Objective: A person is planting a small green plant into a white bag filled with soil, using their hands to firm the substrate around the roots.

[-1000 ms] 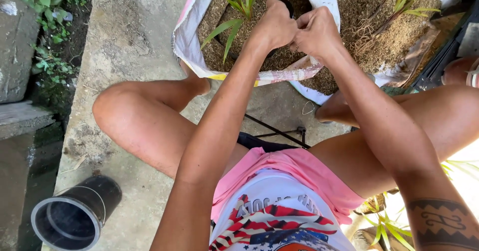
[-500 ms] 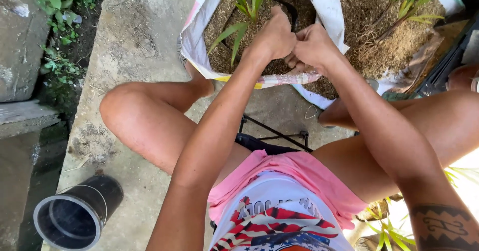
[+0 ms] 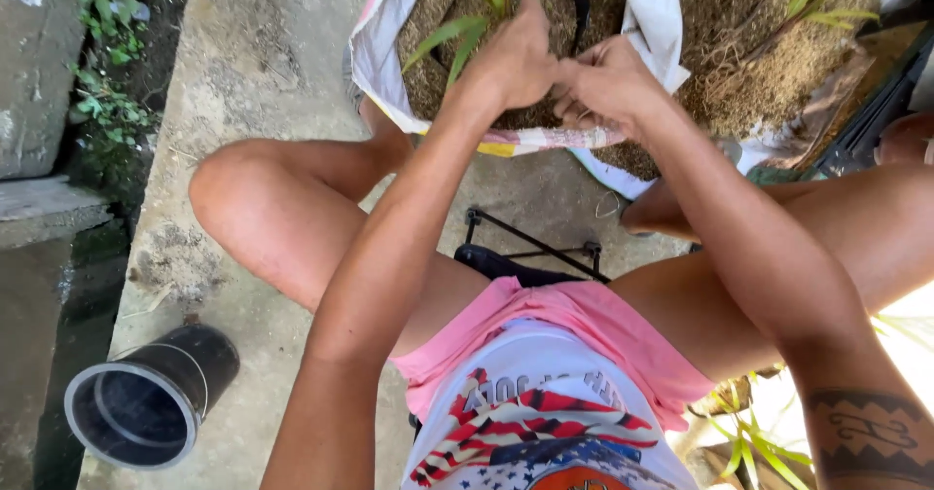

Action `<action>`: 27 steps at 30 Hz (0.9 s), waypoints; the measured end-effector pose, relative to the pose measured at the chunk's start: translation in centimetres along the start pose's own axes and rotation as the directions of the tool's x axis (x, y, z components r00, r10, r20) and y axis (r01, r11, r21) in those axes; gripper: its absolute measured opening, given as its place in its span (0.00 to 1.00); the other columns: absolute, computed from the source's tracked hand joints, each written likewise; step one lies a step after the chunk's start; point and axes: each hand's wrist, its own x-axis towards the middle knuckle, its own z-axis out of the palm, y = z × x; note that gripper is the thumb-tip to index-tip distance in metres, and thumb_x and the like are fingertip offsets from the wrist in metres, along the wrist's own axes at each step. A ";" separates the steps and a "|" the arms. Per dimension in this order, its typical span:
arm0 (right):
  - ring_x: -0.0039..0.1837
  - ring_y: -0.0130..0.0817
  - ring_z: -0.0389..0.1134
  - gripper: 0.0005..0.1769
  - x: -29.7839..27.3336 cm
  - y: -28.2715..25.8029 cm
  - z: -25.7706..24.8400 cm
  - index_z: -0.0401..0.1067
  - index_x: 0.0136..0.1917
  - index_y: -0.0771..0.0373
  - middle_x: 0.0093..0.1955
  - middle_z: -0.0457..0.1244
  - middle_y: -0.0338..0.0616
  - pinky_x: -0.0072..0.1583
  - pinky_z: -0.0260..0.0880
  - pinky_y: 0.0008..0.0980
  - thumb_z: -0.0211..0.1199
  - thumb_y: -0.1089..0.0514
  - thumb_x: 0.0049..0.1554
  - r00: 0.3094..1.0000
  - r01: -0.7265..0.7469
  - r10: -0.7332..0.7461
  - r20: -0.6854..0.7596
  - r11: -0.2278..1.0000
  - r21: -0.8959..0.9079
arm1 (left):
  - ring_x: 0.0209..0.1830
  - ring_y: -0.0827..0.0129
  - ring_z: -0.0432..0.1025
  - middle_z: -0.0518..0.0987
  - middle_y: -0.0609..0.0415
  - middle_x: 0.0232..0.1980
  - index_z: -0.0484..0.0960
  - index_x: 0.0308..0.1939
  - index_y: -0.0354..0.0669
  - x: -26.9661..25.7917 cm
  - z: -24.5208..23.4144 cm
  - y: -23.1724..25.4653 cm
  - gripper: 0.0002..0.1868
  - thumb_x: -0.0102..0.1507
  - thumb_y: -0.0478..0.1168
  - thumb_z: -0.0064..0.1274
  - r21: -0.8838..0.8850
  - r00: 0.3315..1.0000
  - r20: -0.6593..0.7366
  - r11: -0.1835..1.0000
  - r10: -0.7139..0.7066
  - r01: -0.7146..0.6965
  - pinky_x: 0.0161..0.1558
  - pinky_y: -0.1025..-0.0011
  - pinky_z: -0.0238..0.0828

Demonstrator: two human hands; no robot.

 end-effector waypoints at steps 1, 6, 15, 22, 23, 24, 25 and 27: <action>0.33 0.30 0.70 0.10 0.3 -0.2 0.2 0.76 0.47 0.71 0.40 0.71 0.51 0.32 0.70 0.19 0.58 0.63 0.68 1.000 -0.012 0.012 0.001 1.000 0.015 | 0.55 0.55 0.81 0.56 0.29 0.77 0.35 0.79 0.28 0.1 -0.2 0.0 0.52 0.65 0.39 0.58 -0.015 0.999 0.034 1.000 -0.015 0.016 0.52 0.73 0.86; 0.28 0.28 0.68 0.13 2.7 2.7 0.1 0.75 0.43 0.71 0.35 0.69 0.51 0.27 0.67 0.17 0.56 0.66 0.69 0.996 0.085 -0.085 -0.012 0.995 0.042 | 0.21 0.77 0.68 0.75 0.50 0.30 0.28 0.81 0.31 0.5 0.1 0.0 0.45 0.74 0.43 0.43 0.076 0.988 0.131 0.995 -0.079 0.070 0.25 0.83 0.73; 0.33 0.29 0.70 0.12 1.6 1.5 -0.3 0.76 0.42 0.66 0.36 0.69 0.48 0.36 0.75 0.20 0.57 0.65 0.68 0.990 0.135 -0.136 -0.038 0.990 -0.051 | 0.28 0.65 0.72 0.75 0.48 0.38 0.53 0.70 0.31 -1.3 -0.5 -0.2 0.21 0.74 0.34 0.34 0.057 0.997 0.073 0.998 0.014 -0.019 0.27 0.71 0.75; 0.30 0.28 0.67 0.13 1.8 1.9 -0.1 0.76 0.40 0.67 0.35 0.68 0.48 0.32 0.70 0.19 0.58 0.66 0.68 0.989 0.150 -0.150 -0.007 0.988 -0.033 | 0.15 0.74 0.61 0.67 0.60 0.23 0.42 0.79 0.35 -1.4 -0.1 -1.2 0.29 0.76 0.33 0.32 0.139 0.985 0.104 0.982 -0.139 0.124 0.14 0.79 0.59; 0.30 0.28 0.67 0.13 1.1 2.3 0.1 0.76 0.40 0.67 0.35 0.68 0.48 0.32 0.70 0.19 0.58 0.66 0.68 0.991 0.136 -0.136 -0.001 0.990 -0.037 | 0.15 0.74 0.61 0.67 0.60 0.23 0.42 0.79 0.35 -2.4 0.4 -1.4 0.29 0.76 0.33 0.32 0.130 0.982 0.115 0.983 -0.147 0.132 0.14 0.79 0.59; 0.31 0.28 0.68 0.14 1.1 1.8 0.1 0.76 0.40 0.67 0.35 0.69 0.48 0.33 0.72 0.19 0.58 0.66 0.68 0.989 0.144 -0.145 -0.018 0.988 -0.056 | 0.14 0.74 0.61 0.66 0.60 0.22 0.43 0.78 0.31 -2.9 0.0 -1.2 0.28 0.76 0.33 0.30 0.135 0.988 0.124 0.988 -0.088 0.071 0.14 0.78 0.58; 0.31 0.29 0.68 0.14 1.1 1.3 0.1 0.76 0.40 0.67 0.36 0.69 0.48 0.34 0.74 0.19 0.57 0.66 0.68 0.987 0.152 -0.155 -0.034 0.986 -0.075 | 0.14 0.75 0.60 0.65 0.59 0.21 0.44 0.77 0.28 -3.3 -0.5 -1.0 0.27 0.76 0.32 0.29 0.139 0.991 0.133 0.990 -0.029 0.011 0.13 0.78 0.56; 0.38 0.35 0.72 0.13 -0.2 -0.9 -0.4 0.75 0.43 0.68 0.42 0.70 0.51 0.43 0.78 0.26 0.55 0.64 0.69 0.989 0.144 -0.146 -0.001 0.975 -0.171 | 0.15 0.73 0.64 0.69 0.56 0.26 0.56 0.67 0.31 -4.6 -0.4 -2.9 0.18 0.73 0.29 0.33 0.068 0.988 -0.010 0.985 0.157 -0.156 0.13 0.76 0.60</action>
